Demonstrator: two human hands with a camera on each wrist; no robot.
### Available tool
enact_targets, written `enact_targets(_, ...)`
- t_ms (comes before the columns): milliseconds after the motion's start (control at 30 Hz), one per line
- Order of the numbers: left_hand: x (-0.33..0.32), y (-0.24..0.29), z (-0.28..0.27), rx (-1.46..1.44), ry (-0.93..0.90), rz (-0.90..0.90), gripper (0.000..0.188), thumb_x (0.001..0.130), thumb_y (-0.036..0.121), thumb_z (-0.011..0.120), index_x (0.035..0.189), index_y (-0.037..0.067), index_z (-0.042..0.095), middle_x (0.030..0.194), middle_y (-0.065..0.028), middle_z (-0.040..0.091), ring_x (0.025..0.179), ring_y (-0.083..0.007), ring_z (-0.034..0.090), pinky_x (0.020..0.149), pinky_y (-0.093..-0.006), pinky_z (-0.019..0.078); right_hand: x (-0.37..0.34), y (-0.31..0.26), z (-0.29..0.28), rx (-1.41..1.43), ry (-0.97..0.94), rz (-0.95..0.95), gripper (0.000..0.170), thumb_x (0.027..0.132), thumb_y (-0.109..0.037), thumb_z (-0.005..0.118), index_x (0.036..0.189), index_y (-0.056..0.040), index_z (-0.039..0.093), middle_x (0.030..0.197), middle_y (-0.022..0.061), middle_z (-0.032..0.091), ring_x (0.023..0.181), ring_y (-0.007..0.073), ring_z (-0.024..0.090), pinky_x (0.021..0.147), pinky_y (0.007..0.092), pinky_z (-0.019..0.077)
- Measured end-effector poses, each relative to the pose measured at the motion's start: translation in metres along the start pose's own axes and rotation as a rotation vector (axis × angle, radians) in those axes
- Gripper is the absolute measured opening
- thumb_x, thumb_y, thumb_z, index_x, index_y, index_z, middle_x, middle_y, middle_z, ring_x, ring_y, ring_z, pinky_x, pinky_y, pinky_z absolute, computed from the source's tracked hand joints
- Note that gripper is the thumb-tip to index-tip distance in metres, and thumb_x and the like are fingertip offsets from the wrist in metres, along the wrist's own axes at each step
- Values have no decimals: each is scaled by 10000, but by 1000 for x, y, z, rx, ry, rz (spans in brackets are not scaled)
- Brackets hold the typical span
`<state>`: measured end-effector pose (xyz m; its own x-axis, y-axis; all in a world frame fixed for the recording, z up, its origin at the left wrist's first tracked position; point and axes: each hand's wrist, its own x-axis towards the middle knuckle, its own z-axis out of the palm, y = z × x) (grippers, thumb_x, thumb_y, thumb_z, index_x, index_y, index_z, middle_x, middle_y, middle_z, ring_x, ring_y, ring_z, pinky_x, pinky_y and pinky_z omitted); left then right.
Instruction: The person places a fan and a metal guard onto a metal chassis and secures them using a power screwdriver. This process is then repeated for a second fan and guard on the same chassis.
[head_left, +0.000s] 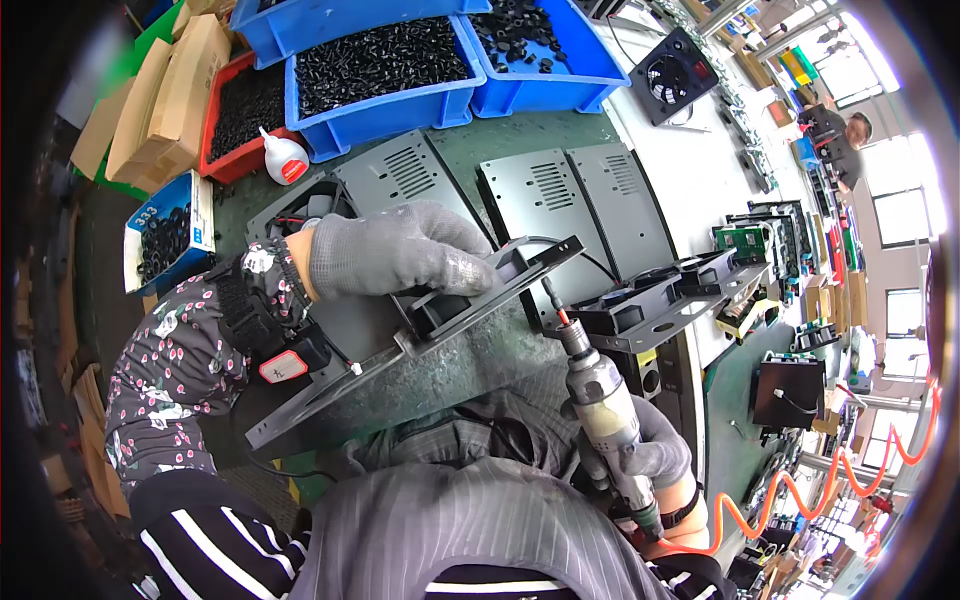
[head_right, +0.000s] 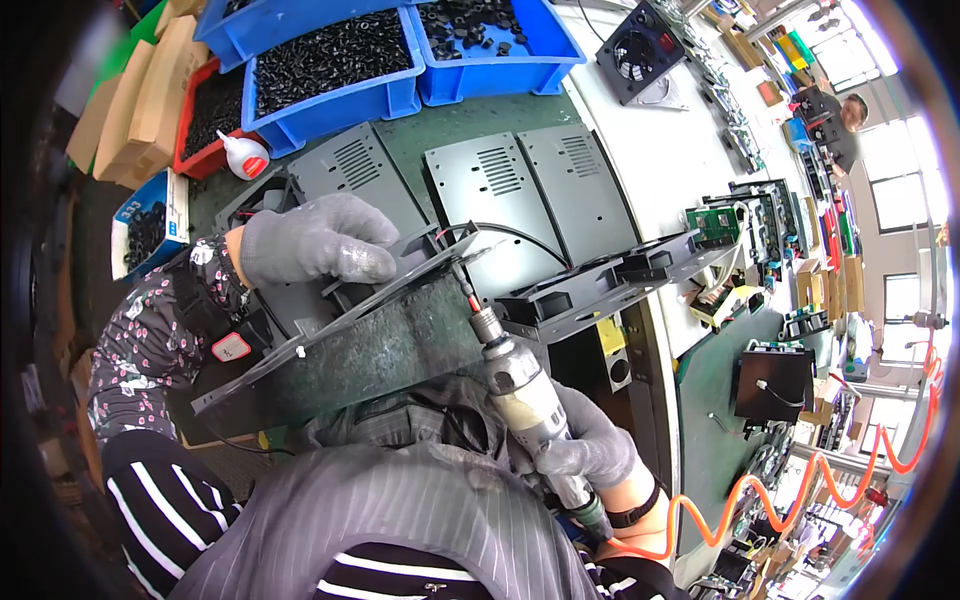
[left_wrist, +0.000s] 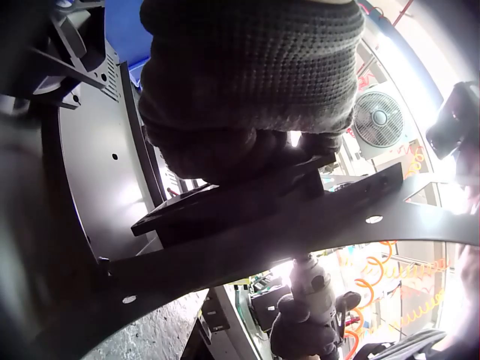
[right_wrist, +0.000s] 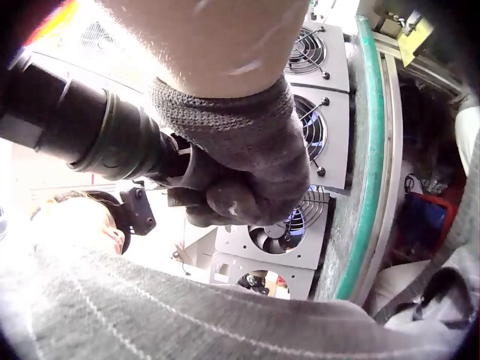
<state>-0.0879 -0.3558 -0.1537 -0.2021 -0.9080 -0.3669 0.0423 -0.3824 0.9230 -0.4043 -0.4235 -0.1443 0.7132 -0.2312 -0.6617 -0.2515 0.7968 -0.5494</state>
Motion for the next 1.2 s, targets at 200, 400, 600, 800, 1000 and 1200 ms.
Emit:
enact_targets(200,-3,6,9,11,-73,-45,314,843,227,616,581,95,503,578,76,429,541,-19,380,487,-217,295,-2,-2,-9,-147,-194,-2,751,517,-278,859,1093,47,503,726,51,581,619,121,563,555,226,449)
enact_targets(400,-15,22,23,219,31,-166,269,843,251,615,686,52,527,622,64,455,544,-22,402,471,-198,316,-11,12,-16,-114,-204,-12,693,528,-256,859,1057,19,505,758,50,581,620,109,551,563,217,443)
enact_targets(600,-40,37,20,448,107,-245,171,804,161,607,892,15,600,713,48,535,601,-20,455,508,-187,357,10,52,-42,-229,-170,-105,718,636,-355,779,1169,20,478,857,14,544,746,99,518,658,228,430)
enact_targets(800,-45,51,44,475,286,-366,167,821,128,599,932,3,615,773,30,563,672,-22,480,599,-184,398,42,61,-55,-315,-206,-162,588,699,-375,739,1099,-2,522,880,13,526,791,103,490,705,241,417)
enact_targets(1000,-46,43,44,660,339,-309,151,848,140,603,903,1,625,757,11,566,680,-51,517,620,-219,436,48,53,-58,-376,-270,-131,674,677,-375,766,1159,9,494,876,14,524,771,88,489,687,227,419)
enact_targets(1200,-46,38,43,707,343,-236,181,855,175,600,896,1,630,723,-5,568,654,-65,535,603,-230,451,53,59,-45,-497,-430,-126,666,671,-383,791,1122,19,511,869,26,535,825,122,505,749,263,429)
